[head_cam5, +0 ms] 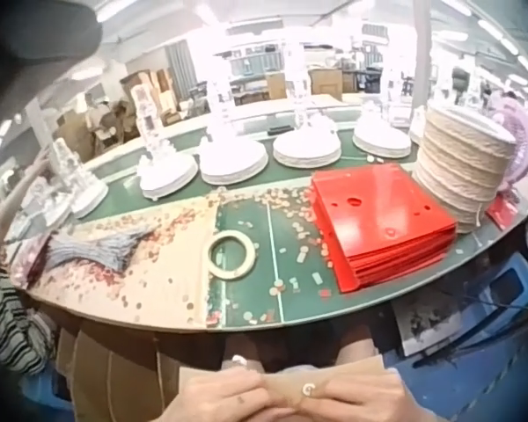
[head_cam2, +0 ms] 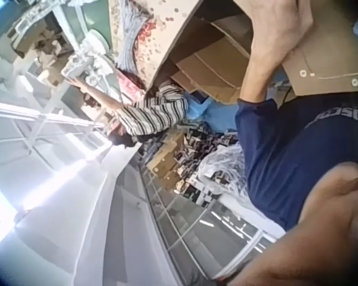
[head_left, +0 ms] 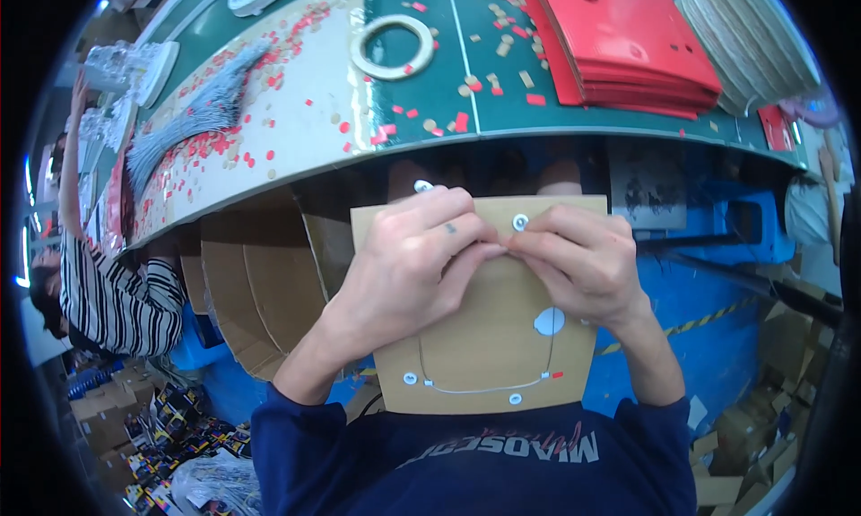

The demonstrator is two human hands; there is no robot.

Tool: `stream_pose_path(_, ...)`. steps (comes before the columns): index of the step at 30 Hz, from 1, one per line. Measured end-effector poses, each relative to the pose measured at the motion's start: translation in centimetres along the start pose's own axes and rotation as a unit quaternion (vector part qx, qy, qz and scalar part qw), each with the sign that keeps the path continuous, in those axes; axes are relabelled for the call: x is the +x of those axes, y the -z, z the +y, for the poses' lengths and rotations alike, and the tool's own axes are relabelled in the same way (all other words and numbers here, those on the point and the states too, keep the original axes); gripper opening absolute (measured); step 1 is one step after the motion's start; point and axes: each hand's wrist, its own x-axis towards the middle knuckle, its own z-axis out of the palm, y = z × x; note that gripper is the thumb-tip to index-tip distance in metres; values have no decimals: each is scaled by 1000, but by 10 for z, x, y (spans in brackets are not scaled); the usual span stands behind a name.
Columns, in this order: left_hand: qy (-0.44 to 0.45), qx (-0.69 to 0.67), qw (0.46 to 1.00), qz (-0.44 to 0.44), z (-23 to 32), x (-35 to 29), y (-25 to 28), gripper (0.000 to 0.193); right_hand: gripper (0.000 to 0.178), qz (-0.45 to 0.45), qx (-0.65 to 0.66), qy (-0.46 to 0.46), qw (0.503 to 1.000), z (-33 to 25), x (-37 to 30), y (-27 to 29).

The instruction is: Assembling LED lighting components onto a circular base using a cardboard template and wiring.

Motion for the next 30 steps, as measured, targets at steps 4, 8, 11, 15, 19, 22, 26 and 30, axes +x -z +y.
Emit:
stream_pose_path(4,-19,-19,998,-65,1,3,1,21,19,8,24,6,1000,0,2,-1)
stream_pose_path(8,19,-48,986,-157,-5,15,13,13,18,-1,1,23,1000,-4,0,-2)
stream_pose_path(11,17,-32,967,-253,-8,30,19,10,20,-7,-6,49,999,-7,1,-3)
stream_pose_path(15,-28,42,962,-270,-2,31,15,9,22,-14,-13,56,998,-7,0,-1)
stream_pose_path(19,-134,173,948,-231,19,23,11,15,17,-26,-35,34,998,-13,0,3)
stream_pose_path(22,-148,199,943,-220,22,20,8,14,15,-21,-39,27,999,-14,-2,3)
stream_pose_path(26,-179,272,923,-206,25,12,4,13,13,-23,19,-22,999,-10,1,3)
stream_pose_path(30,-257,353,883,-170,32,7,2,13,11,-59,92,-78,991,-3,5,7)
